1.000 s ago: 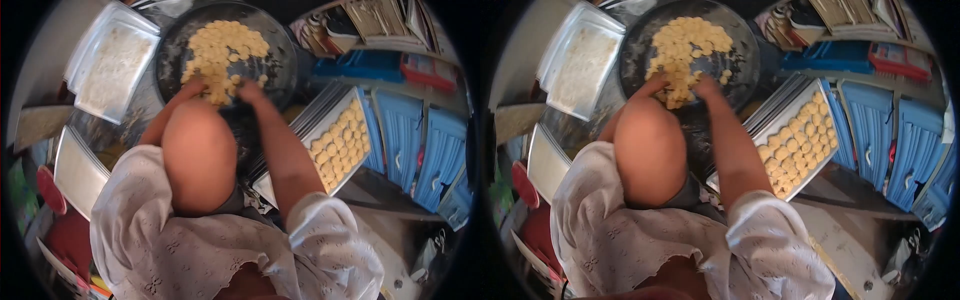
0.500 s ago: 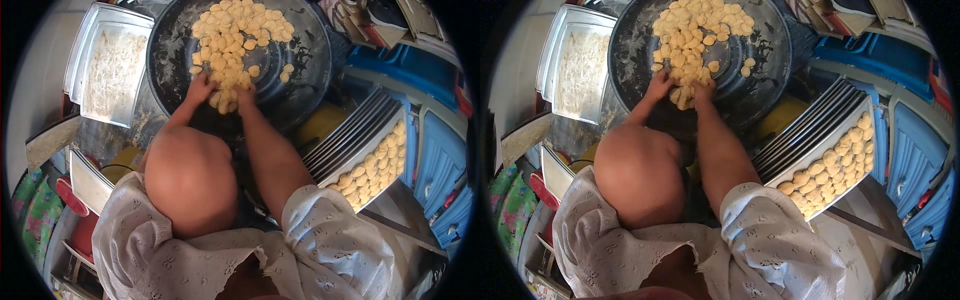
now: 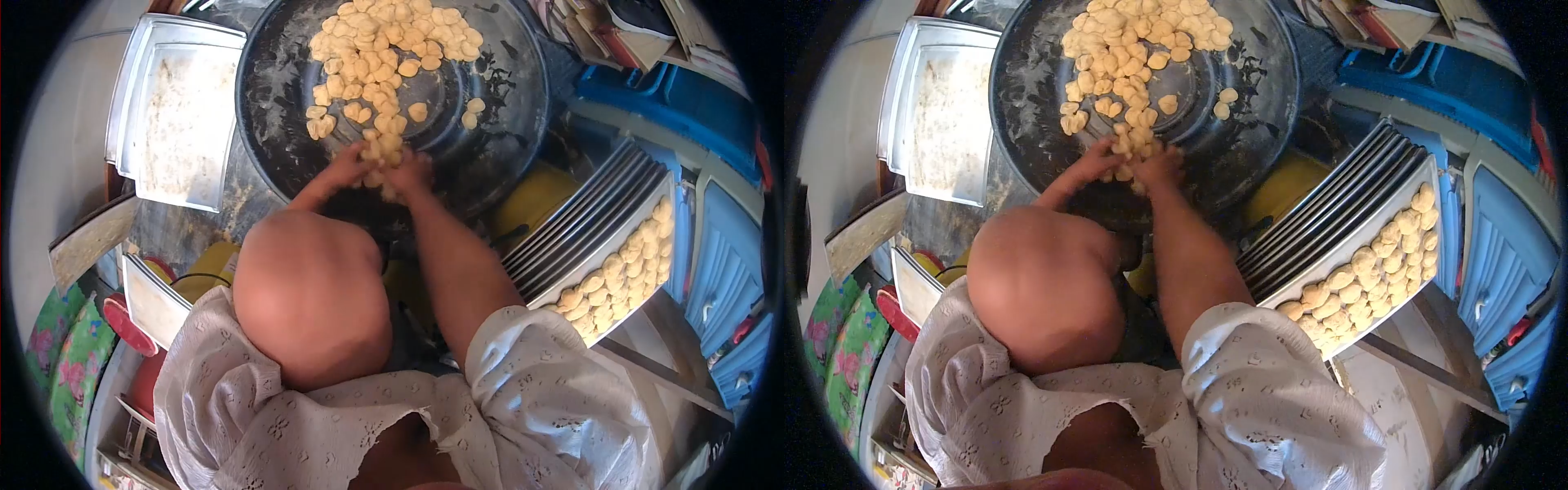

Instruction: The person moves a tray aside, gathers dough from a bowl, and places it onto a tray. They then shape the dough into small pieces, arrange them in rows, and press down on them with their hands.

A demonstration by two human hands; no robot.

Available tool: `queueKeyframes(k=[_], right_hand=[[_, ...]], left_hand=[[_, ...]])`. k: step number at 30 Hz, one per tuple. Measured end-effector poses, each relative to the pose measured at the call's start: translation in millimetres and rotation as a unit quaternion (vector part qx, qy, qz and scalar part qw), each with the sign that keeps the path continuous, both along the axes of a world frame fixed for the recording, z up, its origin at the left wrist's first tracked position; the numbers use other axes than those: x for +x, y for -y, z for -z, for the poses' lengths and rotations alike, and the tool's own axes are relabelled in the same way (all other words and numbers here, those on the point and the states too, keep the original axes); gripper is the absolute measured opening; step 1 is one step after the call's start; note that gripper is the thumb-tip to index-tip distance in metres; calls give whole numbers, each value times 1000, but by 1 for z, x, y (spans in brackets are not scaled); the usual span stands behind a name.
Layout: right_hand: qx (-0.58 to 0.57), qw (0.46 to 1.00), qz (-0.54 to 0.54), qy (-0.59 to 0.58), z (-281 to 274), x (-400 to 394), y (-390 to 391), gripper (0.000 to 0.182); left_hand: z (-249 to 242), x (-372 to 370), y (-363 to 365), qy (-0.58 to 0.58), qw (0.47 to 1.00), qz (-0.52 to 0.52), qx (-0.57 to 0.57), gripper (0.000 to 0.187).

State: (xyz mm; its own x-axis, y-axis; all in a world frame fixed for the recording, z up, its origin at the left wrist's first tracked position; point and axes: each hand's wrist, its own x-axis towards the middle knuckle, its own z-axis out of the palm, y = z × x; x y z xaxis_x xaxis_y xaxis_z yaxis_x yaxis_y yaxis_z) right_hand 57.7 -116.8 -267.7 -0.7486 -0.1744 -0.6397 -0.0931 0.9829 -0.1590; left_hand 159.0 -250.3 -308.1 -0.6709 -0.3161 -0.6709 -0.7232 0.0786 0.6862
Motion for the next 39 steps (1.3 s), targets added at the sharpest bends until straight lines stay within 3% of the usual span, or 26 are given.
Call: queueKeyframes(k=[2,3,5,7,9,11,12,13,14,15,16,18,21,23,24,26,27,28,29,30,32,36,37,38,39], right_hand=[[-151,973,7,174,50,11,-10,75],[-152,973,8,171,27,2,-1,75],[-46,988,-54,134,-16,-14,12,83],[-33,994,-5,109,-11,-9,8,82],[-17,995,43,83,4,-5,-2,82],[-209,907,120,345,19,-8,-3,82],[-208,907,118,346,20,-5,-4,82],[-239,914,167,280,16,1,-3,83],[-269,914,218,212,11,4,-1,84],[-269,914,219,212,10,5,-1,84],[-280,894,210,280,10,7,-2,84],[-289,870,201,346,0,2,-1,83],[-211,899,166,346,2,-5,-5,79],[-346,865,128,341,21,15,-15,86],[-346,864,130,340,26,15,-17,86],[-263,908,-30,325,32,7,-20,84],[-262,909,-29,324,14,12,-16,84],[-169,957,-133,196,-6,24,-12,82],[-71,969,-231,58,-24,27,-6,80],[-71,969,-229,54,-28,22,-3,80],[-48,972,-167,157,-32,14,3,78],[-47,972,-159,166,-1,16,-16,61],[-148,950,-35,272,33,17,-27,55],[-248,893,87,365,50,13,-30,48],[-252,895,87,357,28,6,-23,48]], left_hand=[[-10,-2,0,-38,973,-105,201,70],[-1,-1,3,15,998,-55,34,68],[3,4,8,2,996,-16,88,69],[-4,3,12,-9,989,25,143,70],[-7,-1,15,7,986,-108,131,59],[9,0,12,0,993,-49,108,53],[18,3,11,-6,996,9,83,48],[3,1,12,-6,997,5,82,48],[-15,-2,11,8,988,-68,136,48],[-28,-5,11,21,972,-139,191,49],[-20,-2,11,21,971,-138,192,49],[-11,2,18,-10,965,3,263,56],[-36,-3,19,20,955,-77,287,63],[-36,-2,20,19,954,-28,297,66],[-38,-1,20,20,952,20,305,69],[-57,-7,24,38,940,15,338,68],[-67,-10,24,57,927,9,370,68],[-54,-5,18,57,927,10,372,68],[-30,5,11,22,951,76,300,70],[-27,5,9,-14,965,140,223,73],[-37,3,10,-33,971,167,169,73],[-63,-3,-10,-54,971,233,3,70],[-62,-5,-11,-58,970,235,1,70],[-59,-8,-10,-37,977,187,99,67],[-60,-11,-8,-16,970,139,197,64]])
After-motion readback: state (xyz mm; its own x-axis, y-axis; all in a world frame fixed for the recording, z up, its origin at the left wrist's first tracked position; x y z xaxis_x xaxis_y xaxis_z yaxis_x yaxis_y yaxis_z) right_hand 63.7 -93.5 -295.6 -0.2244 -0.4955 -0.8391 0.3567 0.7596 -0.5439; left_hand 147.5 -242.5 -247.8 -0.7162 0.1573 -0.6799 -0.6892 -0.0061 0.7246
